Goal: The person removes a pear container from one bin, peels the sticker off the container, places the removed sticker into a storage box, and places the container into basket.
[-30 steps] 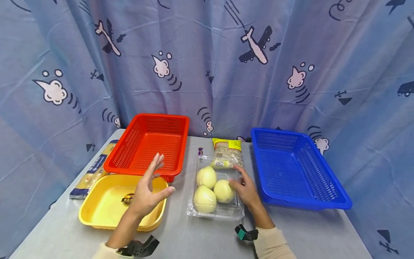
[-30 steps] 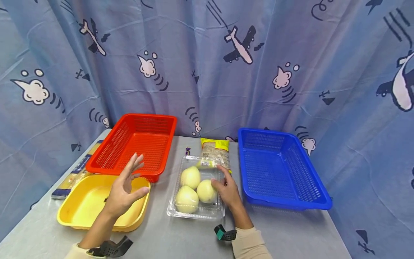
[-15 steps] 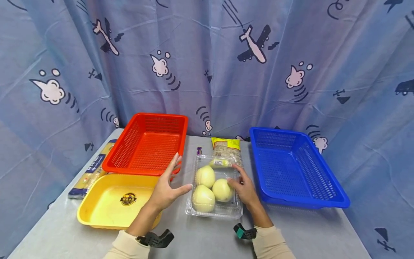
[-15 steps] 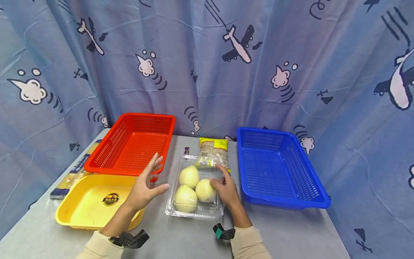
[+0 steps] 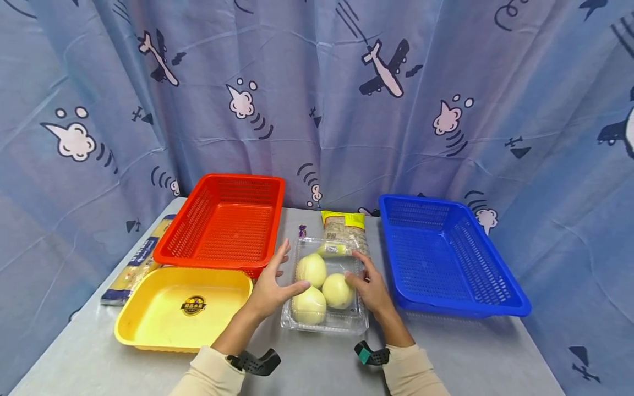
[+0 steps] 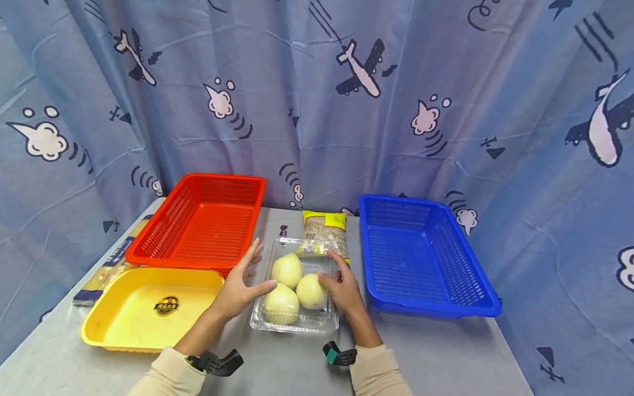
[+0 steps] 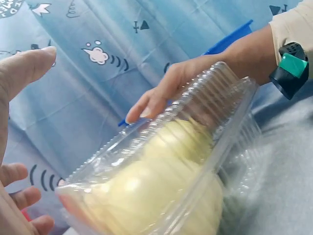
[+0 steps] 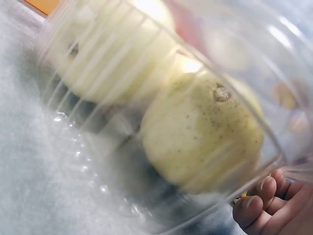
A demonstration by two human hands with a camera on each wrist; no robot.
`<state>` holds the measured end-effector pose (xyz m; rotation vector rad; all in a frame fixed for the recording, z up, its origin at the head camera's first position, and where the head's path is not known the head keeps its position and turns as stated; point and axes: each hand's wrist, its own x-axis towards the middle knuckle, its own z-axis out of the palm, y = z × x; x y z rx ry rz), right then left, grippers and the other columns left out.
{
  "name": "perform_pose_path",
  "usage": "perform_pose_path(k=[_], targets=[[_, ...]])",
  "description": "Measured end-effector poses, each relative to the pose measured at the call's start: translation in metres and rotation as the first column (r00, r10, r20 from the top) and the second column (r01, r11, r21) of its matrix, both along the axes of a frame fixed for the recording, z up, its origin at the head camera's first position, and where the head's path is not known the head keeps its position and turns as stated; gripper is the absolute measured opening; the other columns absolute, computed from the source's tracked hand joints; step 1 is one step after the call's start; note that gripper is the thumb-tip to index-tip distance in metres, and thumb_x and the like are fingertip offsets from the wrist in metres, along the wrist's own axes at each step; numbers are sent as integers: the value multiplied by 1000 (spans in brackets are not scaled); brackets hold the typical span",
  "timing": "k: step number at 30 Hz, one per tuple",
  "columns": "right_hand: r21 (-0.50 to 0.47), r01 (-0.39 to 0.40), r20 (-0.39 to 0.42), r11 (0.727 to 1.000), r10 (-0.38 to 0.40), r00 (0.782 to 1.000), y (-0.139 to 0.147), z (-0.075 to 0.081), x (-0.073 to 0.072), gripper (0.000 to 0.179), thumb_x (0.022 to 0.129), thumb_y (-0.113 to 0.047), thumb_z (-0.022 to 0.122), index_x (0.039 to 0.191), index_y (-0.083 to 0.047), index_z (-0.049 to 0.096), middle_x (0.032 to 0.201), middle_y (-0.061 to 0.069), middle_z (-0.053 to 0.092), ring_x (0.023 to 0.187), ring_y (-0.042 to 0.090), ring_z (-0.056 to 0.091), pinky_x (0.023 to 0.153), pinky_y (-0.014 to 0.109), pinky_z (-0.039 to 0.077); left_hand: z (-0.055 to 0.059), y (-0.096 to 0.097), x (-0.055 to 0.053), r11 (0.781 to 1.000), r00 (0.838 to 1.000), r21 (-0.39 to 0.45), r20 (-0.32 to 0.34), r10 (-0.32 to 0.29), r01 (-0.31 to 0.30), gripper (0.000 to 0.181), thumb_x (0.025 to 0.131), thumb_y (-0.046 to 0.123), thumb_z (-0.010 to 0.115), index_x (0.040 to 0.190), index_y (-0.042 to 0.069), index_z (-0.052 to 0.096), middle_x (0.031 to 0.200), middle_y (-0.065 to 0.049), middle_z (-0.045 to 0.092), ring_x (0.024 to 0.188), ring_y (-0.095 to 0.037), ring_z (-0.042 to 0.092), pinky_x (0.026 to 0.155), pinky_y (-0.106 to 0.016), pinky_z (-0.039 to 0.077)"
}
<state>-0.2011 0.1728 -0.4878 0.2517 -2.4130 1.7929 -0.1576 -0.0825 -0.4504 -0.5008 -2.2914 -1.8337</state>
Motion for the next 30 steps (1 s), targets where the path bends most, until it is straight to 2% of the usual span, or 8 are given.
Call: perform_pose_path(k=[6,12,16,21,30], targets=[[-19,-1,-7,1000,1,1000,0,-3,0,54,87,-9,68,138,-10,51,67,2,41,62,15,42,55,25,36,-8,8,-5,999,997,-25,61,46,-44,96,79,30,79,155,16,22,156,-12,24,137,-39,28,103,-60,29],[-4,-2,22,1000,2,1000,1,-1,0,55,88,-8,67,140,-10,50,67,2,41,62,14,41,56,24,36,-13,17,-8,992,989,-86,108,106,-97,97,78,38,79,155,20,24,156,-14,24,141,-37,18,106,-62,19],[-8,-14,42,1000,14,999,-1,12,7,55,88,-5,67,140,-4,48,67,4,41,62,14,41,56,25,36,-14,22,-10,989,988,-107,99,117,-106,96,77,40,79,154,19,26,155,-13,26,140,-40,17,105,-64,18],[-10,-22,33,1000,22,999,-7,31,19,53,89,-3,64,139,2,46,67,4,41,62,14,41,57,25,36,-17,25,-13,981,988,-152,84,133,-119,95,77,41,78,154,16,27,154,-17,25,137,-50,14,102,-67,19],[13,-13,21,1000,12,1000,-9,35,23,51,90,-2,62,139,1,47,68,5,42,62,13,41,58,25,36,-21,28,-17,971,975,-199,147,166,-135,91,78,45,76,152,14,33,154,-25,20,137,-50,14,101,-70,19]])
